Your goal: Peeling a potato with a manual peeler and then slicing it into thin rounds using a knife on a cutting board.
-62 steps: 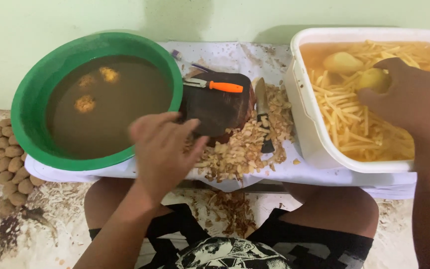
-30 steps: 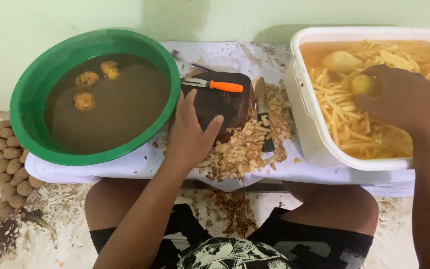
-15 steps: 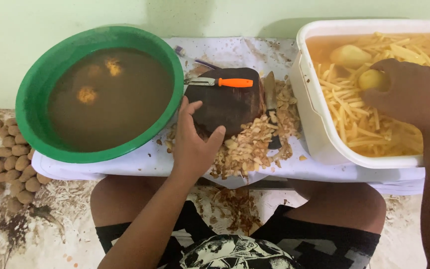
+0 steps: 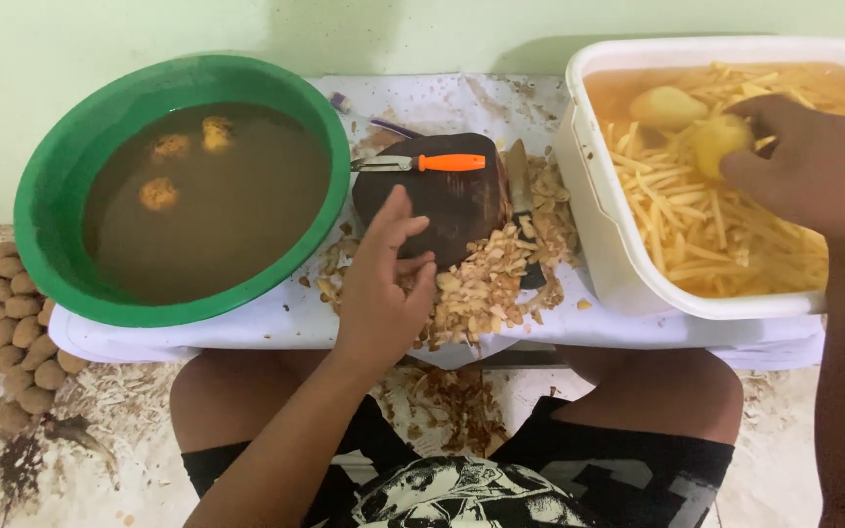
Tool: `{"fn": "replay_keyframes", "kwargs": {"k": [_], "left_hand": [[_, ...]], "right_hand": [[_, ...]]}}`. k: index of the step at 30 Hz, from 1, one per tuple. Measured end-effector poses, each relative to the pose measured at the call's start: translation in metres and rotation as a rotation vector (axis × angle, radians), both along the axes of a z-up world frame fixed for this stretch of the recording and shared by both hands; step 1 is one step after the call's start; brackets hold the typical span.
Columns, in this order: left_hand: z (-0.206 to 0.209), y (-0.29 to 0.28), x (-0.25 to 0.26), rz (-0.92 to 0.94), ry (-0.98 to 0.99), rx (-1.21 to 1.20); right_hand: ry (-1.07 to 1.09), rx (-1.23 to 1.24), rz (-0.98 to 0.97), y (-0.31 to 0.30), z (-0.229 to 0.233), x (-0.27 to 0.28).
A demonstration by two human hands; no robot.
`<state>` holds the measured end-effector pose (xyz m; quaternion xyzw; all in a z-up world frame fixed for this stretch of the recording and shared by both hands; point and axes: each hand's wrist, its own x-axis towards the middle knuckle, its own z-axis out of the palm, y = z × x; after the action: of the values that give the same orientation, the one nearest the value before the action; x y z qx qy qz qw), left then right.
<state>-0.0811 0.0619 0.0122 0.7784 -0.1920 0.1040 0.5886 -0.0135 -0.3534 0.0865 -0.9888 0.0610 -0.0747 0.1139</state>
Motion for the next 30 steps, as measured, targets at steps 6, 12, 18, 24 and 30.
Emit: {"fn": "replay_keyframes", "kwargs": {"k": [6, 12, 18, 24, 30], "left_hand": [[0.015, -0.012, 0.003, -0.073, -0.033, 0.219], [0.051, -0.055, 0.009, -0.249, -0.314, 0.285], [0.068, -0.148, 0.069, -0.384, -0.441, 0.546], [0.106, -0.211, 0.106, -0.547, -0.085, 1.289], [0.087, -0.255, 0.132, -0.589, -0.067, 1.484]], "right_hand": [[0.334, -0.142, -0.018, 0.043, 0.026, 0.000], [0.552, -0.322, -0.034, 0.084, 0.048, 0.006], [0.571, -0.571, 0.141, 0.067, 0.016, 0.039], [0.702, -0.175, 0.046, 0.082, 0.058, 0.012], [0.477, -0.101, 0.030, 0.036, 0.037, 0.021]]}}
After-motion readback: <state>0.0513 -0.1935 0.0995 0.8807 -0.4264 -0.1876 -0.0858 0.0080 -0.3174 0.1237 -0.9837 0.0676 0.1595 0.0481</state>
